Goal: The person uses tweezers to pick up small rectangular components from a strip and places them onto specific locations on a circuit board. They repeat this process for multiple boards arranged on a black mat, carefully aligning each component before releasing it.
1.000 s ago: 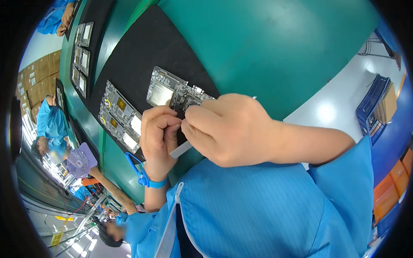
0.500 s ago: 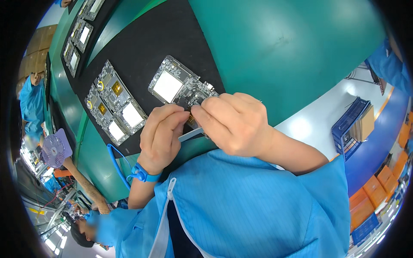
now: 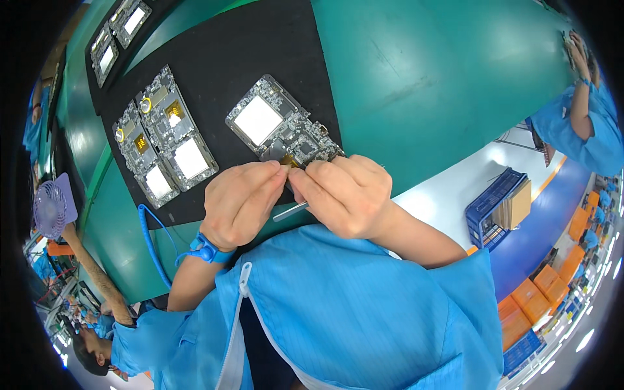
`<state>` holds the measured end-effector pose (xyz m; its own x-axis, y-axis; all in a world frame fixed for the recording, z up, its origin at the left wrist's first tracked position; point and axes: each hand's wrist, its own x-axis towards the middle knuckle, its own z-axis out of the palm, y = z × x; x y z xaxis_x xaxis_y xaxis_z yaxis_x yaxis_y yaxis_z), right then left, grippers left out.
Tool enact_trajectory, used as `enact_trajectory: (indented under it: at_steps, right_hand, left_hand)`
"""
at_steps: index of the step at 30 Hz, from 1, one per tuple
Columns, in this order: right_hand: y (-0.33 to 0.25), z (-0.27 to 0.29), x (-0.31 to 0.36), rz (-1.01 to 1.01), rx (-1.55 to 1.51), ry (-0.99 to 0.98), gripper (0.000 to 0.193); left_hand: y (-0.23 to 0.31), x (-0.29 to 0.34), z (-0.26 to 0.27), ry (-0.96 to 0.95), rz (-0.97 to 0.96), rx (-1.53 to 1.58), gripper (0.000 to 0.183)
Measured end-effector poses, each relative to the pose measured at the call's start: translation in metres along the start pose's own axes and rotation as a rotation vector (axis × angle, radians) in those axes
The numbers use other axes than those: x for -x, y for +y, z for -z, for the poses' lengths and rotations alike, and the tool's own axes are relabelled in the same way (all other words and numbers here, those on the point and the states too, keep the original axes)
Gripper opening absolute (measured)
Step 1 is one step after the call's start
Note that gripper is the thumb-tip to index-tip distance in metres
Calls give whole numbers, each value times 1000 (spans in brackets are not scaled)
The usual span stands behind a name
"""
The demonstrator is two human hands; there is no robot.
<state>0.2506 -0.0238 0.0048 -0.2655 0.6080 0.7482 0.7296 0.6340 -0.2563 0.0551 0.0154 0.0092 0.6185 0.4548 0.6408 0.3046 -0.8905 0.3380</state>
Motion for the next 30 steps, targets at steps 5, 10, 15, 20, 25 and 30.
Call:
enact_trajectory:
  at_steps: [5,10,15,20,25,30]
  right_hand:
    - [-1,-2,3,21,15,6,23]
    - [-2,2,2,36,56,-16,18]
    - [-3,3,4,47,69,-15,16]
    - [-3,5,4,42,82,-24,16]
    - [-2,3,5,41,70,-9,16]
    - [-1,1,3,13,63,-21,20]
  left_hand:
    - [0,4,-4,37,10,-10,25]
    - [1,2,-5,64,-11,-21,24]
    - [2,1,-3,64,-14,-25,20]
    - [4,-3,0,31,-12,-34,16]
    - [4,-4,2,15,-16,-32,15]
    - [5,-4,1,21,-19,-36,15]
